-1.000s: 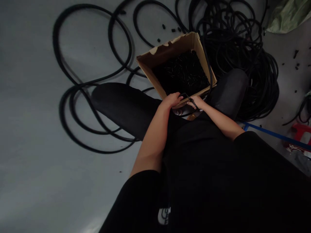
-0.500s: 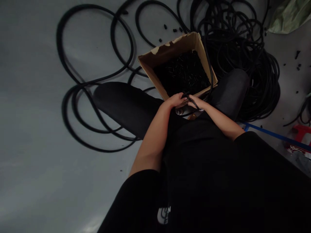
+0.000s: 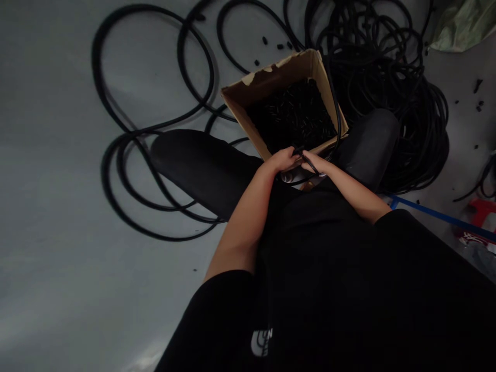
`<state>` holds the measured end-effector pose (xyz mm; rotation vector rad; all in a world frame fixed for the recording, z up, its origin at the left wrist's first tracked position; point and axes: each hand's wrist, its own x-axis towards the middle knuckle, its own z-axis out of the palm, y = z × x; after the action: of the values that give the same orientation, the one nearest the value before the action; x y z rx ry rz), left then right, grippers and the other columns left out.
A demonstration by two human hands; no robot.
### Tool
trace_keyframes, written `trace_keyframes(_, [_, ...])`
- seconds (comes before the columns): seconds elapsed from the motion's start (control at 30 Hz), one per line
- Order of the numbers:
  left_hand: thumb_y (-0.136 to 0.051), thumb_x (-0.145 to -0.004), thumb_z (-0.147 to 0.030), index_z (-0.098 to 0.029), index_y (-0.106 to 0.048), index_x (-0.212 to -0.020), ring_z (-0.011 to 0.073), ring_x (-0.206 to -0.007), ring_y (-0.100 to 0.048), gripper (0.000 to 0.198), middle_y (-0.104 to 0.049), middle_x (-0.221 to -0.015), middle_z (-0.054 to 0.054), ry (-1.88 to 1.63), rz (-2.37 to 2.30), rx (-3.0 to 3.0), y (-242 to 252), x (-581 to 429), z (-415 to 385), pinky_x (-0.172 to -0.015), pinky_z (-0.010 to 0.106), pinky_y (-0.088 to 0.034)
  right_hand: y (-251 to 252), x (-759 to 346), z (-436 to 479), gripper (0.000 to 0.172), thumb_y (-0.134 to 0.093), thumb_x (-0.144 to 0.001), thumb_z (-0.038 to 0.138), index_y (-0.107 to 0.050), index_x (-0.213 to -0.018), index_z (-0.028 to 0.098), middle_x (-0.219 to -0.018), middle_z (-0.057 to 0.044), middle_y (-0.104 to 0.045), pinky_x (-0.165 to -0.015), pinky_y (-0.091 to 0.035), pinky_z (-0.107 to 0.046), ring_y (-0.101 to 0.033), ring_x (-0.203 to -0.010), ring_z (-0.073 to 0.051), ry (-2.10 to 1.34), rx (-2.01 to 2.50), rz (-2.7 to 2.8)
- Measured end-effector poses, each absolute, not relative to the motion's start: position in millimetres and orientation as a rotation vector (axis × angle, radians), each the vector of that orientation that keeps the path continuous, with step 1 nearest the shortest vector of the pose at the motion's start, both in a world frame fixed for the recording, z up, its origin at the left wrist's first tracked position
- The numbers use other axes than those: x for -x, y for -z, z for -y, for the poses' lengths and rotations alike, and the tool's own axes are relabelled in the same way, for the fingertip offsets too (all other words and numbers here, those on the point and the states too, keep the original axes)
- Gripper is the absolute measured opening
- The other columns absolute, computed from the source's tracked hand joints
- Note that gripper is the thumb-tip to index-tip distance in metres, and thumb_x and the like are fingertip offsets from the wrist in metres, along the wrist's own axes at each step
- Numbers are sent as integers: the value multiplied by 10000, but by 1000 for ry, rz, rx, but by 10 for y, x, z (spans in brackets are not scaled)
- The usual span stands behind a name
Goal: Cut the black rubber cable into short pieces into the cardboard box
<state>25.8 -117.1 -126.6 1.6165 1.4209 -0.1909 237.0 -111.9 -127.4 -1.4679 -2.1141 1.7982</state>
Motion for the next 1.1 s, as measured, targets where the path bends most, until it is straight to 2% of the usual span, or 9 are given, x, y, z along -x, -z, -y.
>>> trace_keyframes(0.2, [-561,-1226,-427,-204,-753,-1582,428,-1399,-851,462,-885,-1479,250,268,-1506,-1662,1224,-281,1231,-1096,457,-637,1177,-2364,1140,325,-699,-868,66,-500,-980,296,-836,69,-549,-812,-453,-293,-551,-856,-199,-1820,1559,2048])
trace_keyframes(0.43, [-513,-1247,-352,-113,-703,-1630,464,-1448,-836,489,-841,-1556,338,303,-1446,-1660,1101,-314,1220,-1099,471,-615,1245,-2338,1163,314,-709,-890,47,-523,-968,288,-857,63,-604,-875,-508,-268,-602,-907,-191,-1887,1535,1960])
trace_keyframes(0.6, [-567,-1211,-327,-199,-742,-1561,406,-1396,-848,412,-877,-1506,242,285,-1424,-1692,1164,-298,1204,-1101,441,-630,1235,-2325,1193,256,-674,-955,36,-581,-1035,260,-893,52,-667,-938,-559,-285,-654,-941,-194,-1904,1536,1884])
trace_keyframes(0.7, [-594,-1199,-348,-210,-762,-1525,404,-1348,-860,391,-889,-1436,230,294,-1430,-1694,1205,-282,1209,-1092,443,-642,1183,-2307,1237,233,-680,-1018,52,-576,-1021,260,-814,60,-654,-836,-553,-278,-669,-848,-190,-1942,1626,1833])
trace_keyframes(0.83, [-570,-1217,-354,-144,-763,-1537,433,-1381,-849,428,-868,-1479,280,260,-1437,-1653,1216,-272,1186,-1126,469,-644,1137,-2272,1285,197,-654,-1125,107,-595,-998,246,-703,72,-617,-677,-494,-251,-639,-685,-160,-1958,1718,1700])
trace_keyframes(1.0, [-624,-1183,-317,-134,-786,-1454,409,-1426,-814,364,-854,-1491,255,55,-1465,-1546,1214,-258,1149,-1229,485,-622,1070,-2233,1243,257,-668,-1118,127,-591,-907,252,-552,96,-505,-515,-392,-222,-518,-507,-137,-1899,1780,1554])
trace_keyframes(1.1, [-669,-1168,-336,-157,-744,-1446,375,-1399,-797,340,-844,-1486,225,-150,-1547,-1426,1201,-229,1155,-1230,484,-621,988,-2226,1195,277,-669,-1152,140,-602,-910,258,-520,95,-497,-477,-390,-213,-495,-465,-139,-1884,1811,1438])
